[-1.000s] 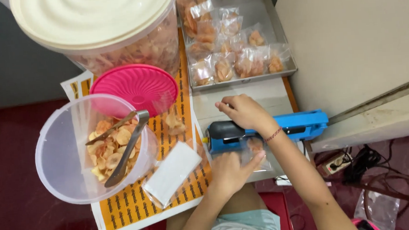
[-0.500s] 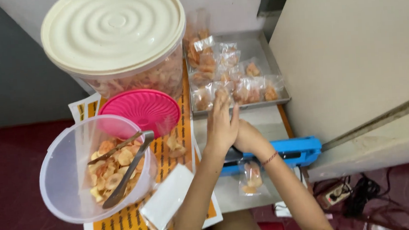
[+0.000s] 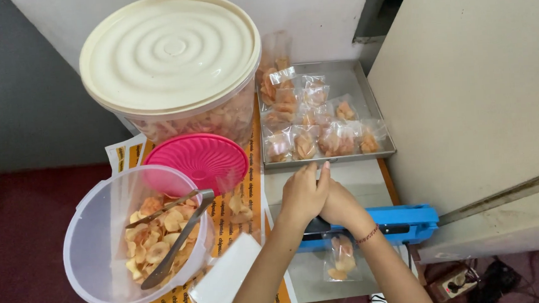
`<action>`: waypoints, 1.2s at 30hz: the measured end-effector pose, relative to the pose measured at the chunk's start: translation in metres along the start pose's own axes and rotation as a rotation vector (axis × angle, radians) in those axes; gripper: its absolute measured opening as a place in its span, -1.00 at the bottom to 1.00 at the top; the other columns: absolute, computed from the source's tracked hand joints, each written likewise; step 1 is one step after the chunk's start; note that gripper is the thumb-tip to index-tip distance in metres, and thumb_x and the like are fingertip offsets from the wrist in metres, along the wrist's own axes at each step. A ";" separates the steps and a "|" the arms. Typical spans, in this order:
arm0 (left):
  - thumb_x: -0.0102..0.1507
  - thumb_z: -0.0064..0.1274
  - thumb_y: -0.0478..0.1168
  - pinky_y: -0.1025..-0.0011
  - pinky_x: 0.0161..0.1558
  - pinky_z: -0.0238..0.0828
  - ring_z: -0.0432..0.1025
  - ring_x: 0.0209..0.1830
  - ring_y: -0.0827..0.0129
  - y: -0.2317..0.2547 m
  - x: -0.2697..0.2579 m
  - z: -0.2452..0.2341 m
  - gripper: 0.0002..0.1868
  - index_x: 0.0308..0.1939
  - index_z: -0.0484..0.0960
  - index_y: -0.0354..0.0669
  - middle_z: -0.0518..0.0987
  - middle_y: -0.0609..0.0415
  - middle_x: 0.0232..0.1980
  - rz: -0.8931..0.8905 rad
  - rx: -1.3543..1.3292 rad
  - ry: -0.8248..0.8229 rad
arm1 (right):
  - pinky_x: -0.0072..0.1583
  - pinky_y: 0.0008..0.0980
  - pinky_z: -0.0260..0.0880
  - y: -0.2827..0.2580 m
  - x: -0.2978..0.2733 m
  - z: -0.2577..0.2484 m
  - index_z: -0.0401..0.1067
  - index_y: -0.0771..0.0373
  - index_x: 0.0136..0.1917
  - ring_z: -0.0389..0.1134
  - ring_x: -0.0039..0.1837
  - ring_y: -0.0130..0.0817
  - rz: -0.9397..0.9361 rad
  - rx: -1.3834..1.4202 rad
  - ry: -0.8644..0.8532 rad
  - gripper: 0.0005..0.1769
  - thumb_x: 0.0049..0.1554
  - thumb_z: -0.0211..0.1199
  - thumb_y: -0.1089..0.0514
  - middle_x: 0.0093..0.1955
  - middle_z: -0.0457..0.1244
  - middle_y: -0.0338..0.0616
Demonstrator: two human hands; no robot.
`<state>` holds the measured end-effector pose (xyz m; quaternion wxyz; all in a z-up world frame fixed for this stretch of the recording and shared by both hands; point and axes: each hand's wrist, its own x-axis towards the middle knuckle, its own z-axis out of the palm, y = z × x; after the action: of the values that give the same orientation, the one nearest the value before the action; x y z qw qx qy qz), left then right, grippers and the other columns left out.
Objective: Filling small plastic bags with chips and sealing them using a manual heat sealer.
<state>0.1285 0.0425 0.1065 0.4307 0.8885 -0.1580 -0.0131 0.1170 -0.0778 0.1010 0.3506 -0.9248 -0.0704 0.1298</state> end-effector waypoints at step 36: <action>0.47 -0.37 0.05 -0.06 -0.01 0.51 0.57 0.00 -0.24 0.017 -0.007 -0.015 -0.40 0.07 0.57 -0.47 0.63 -0.42 -0.05 0.024 -0.092 0.000 | -0.24 -0.27 0.32 0.010 0.000 0.005 0.53 0.40 -0.26 0.33 -0.36 -0.10 -0.057 -0.008 0.027 -0.86 0.07 0.17 0.36 -0.40 0.37 0.11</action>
<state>0.1197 0.0460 0.1279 0.4711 0.8658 -0.1681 -0.0150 0.1160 -0.0824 0.0908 0.3513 -0.9255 -0.0926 0.1070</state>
